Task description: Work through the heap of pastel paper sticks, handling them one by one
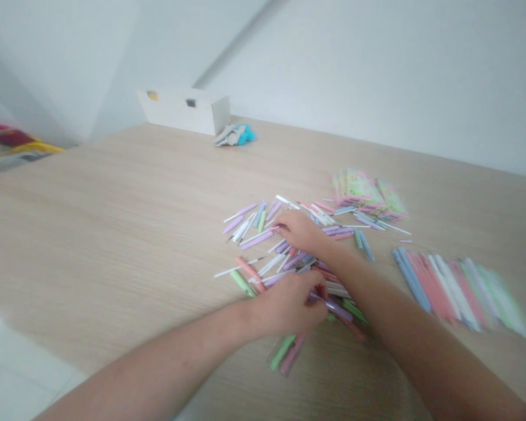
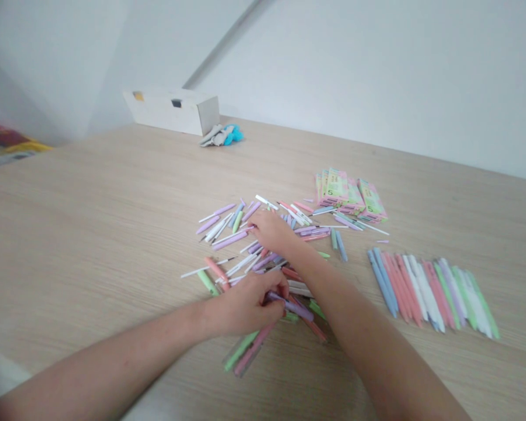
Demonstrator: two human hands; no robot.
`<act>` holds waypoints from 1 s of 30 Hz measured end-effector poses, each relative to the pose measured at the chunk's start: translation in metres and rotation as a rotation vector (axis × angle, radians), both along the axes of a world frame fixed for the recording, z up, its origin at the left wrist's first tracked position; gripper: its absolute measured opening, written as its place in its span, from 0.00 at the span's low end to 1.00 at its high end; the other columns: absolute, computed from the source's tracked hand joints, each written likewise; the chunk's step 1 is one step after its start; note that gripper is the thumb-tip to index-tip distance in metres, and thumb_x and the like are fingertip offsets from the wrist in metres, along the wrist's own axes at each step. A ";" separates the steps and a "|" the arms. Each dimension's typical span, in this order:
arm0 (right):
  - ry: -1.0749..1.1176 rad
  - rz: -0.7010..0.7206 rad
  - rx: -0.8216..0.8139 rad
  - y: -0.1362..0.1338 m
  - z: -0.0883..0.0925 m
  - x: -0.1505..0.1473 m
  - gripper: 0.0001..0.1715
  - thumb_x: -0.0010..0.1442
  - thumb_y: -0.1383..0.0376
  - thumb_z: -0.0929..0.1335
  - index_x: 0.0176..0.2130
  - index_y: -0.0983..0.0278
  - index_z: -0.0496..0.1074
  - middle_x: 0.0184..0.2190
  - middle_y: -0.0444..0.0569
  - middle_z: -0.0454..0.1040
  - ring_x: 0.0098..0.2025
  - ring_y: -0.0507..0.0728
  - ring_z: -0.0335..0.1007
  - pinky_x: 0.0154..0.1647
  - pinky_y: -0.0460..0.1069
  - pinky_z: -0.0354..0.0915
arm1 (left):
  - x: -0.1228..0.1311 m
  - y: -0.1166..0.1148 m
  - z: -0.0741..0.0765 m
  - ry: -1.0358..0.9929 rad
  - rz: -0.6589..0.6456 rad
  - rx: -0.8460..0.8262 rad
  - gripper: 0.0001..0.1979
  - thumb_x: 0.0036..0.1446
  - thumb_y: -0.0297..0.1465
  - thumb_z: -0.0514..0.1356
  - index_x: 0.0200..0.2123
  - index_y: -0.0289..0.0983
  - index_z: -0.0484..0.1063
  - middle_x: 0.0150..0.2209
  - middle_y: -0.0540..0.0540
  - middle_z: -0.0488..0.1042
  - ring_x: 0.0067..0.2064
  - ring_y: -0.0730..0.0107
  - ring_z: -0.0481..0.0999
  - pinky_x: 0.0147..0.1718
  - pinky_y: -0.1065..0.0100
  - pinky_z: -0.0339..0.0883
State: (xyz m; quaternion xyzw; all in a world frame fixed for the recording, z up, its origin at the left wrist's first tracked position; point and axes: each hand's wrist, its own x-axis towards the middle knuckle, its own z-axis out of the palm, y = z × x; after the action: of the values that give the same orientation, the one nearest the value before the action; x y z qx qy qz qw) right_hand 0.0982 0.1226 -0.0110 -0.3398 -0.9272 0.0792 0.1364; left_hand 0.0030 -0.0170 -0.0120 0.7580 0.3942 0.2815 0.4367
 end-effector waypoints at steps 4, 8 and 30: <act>0.043 -0.069 -0.013 -0.006 0.007 0.014 0.10 0.56 0.70 0.65 0.35 0.67 0.76 0.32 0.51 0.76 0.36 0.56 0.69 0.40 0.49 0.60 | -0.001 0.000 0.002 0.021 0.004 0.011 0.07 0.49 0.26 0.54 0.33 0.37 0.68 0.23 0.53 0.68 0.25 0.74 0.66 0.24 0.73 0.56; 0.266 -0.240 -0.188 -0.013 0.017 0.030 0.08 0.55 0.66 0.66 0.31 0.67 0.75 0.25 0.46 0.74 0.29 0.52 0.68 0.33 0.46 0.59 | 0.000 0.001 0.001 0.021 0.031 -0.034 0.06 0.49 0.27 0.55 0.33 0.37 0.68 0.24 0.53 0.69 0.27 0.73 0.68 0.24 0.73 0.57; 0.730 -0.403 -0.905 -0.010 0.014 0.033 0.05 0.44 0.72 0.62 0.27 0.64 0.63 0.15 0.38 0.63 0.13 0.45 0.50 0.11 0.41 0.42 | -0.001 0.005 0.005 -0.331 -0.071 -0.496 0.12 0.51 0.23 0.51 0.36 0.32 0.73 0.24 0.50 0.71 0.17 0.82 0.64 0.16 0.80 0.59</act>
State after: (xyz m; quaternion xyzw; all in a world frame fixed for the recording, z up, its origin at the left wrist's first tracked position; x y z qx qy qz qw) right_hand 0.1309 0.1129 0.0034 -0.4835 -0.6125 0.5488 0.2997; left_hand 0.0017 -0.0117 -0.0066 0.5853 0.3477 0.2810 0.6764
